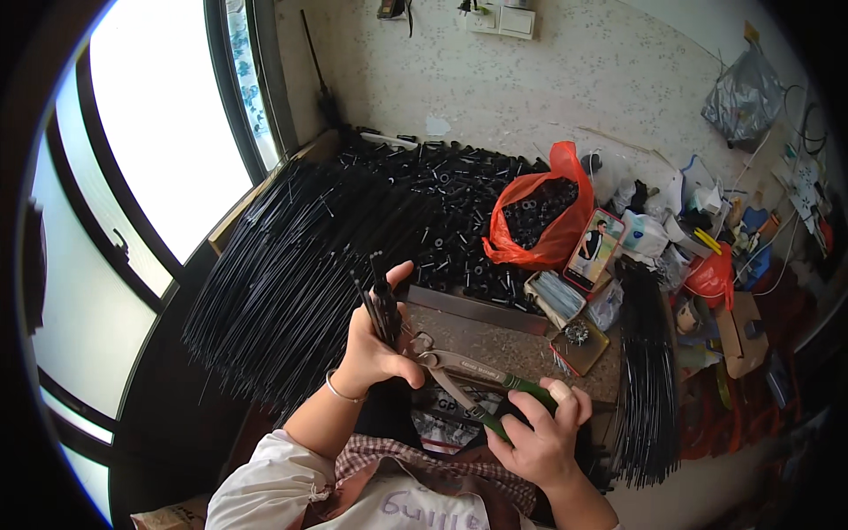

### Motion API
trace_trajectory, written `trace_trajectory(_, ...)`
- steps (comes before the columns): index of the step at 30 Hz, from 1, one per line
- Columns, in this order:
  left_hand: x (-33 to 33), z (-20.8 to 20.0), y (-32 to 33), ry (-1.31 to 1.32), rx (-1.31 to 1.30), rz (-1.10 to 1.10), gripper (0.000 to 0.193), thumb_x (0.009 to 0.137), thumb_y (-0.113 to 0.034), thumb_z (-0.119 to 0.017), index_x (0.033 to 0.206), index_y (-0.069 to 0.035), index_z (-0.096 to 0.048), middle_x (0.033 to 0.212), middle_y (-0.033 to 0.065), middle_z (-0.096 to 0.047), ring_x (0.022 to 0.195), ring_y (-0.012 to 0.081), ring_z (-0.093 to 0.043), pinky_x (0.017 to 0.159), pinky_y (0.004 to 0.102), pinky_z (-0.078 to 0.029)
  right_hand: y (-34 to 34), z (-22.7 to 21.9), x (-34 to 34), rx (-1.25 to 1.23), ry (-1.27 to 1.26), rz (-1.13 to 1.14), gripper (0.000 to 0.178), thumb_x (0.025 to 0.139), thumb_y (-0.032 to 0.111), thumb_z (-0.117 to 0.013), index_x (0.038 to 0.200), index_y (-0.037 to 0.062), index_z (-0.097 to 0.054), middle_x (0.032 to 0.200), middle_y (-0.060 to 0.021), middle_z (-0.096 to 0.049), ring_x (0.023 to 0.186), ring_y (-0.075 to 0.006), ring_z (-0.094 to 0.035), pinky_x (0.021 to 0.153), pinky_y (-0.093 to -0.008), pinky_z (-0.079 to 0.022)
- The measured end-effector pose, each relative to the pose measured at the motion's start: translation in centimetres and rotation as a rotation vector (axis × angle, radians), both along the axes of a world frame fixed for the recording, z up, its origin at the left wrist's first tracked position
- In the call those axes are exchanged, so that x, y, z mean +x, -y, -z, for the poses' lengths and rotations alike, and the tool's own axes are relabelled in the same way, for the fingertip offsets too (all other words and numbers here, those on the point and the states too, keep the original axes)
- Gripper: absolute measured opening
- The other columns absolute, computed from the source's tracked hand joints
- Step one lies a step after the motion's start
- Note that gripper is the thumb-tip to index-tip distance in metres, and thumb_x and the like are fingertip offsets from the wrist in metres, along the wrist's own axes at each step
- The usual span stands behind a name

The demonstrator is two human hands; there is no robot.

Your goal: Assembling and bundling sets of black electrical cables by attaching plastic components.

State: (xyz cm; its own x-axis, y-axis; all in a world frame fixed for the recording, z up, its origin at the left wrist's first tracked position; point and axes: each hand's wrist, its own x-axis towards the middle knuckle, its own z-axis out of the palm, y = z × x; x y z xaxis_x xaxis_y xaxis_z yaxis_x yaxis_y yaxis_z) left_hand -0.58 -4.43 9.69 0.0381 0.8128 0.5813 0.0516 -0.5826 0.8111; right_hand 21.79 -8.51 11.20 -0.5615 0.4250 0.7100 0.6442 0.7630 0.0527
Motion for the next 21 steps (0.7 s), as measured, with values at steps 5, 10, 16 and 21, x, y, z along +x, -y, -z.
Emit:
trace_trajectory(5,1.0,-0.6,0.5,-0.033,0.067,-0.153,0.094,0.037,-0.036,-0.075,0.112,0.0,-0.031,0.09,0.006,-0.054,0.08,0.0095,-0.051,0.071,0.0216,-0.04,-0.6,-1.1,0.5,-0.01,0.048,-0.055,0.016,0.053,0.013,-0.061,0.058,0.0008,-0.052,0.086,-0.0052,-0.049,0.077,-0.0289,-0.046,0.062,-0.0351,-0.038)
trace_trajectory(10,0.8,-2.2,1.0,0.153,-0.044,0.178,0.09,0.036,-0.038,-0.074,0.108,0.0,-0.036,0.083,0.0033,-0.054,0.075,0.0073,-0.05,0.066,0.0201,-0.04,-0.9,2.4,1.2,-1.462,-0.685,-0.701,0.037,0.076,0.025,-0.047,0.062,-0.0089,-0.047,0.081,-0.022,-0.05,0.059,-0.028,-0.055,0.047,-0.0307,-0.045)
trace_trajectory(16,1.9,-2.9,0.1,-0.045,0.023,0.204,0.073,0.035,-0.038,-0.075,0.09,0.001,-0.048,0.053,-0.0063,-0.039,0.046,0.0013,-0.033,0.04,0.0161,-0.024,0.4,5.6,-0.6,-2.347,-0.923,-1.112,0.023,0.07,0.022,-0.056,0.075,0.0012,-0.048,0.064,-0.0144,-0.052,0.044,-0.0186,-0.05,0.038,-0.0258,-0.04)
trace_trajectory(21,0.4,-2.8,1.0,0.035,-0.028,0.107,0.062,0.041,-0.026,-0.077,0.088,0.001,-0.048,0.07,0.0019,-0.054,0.063,0.0046,-0.048,0.058,0.0181,-0.04,-1.2,1.2,-1.3,-0.905,-0.335,-0.217,0.035,0.062,0.002,-0.055,0.094,0.0007,-0.04,0.067,-0.0091,-0.05,0.052,-0.0173,-0.05,0.046,-0.025,-0.039)
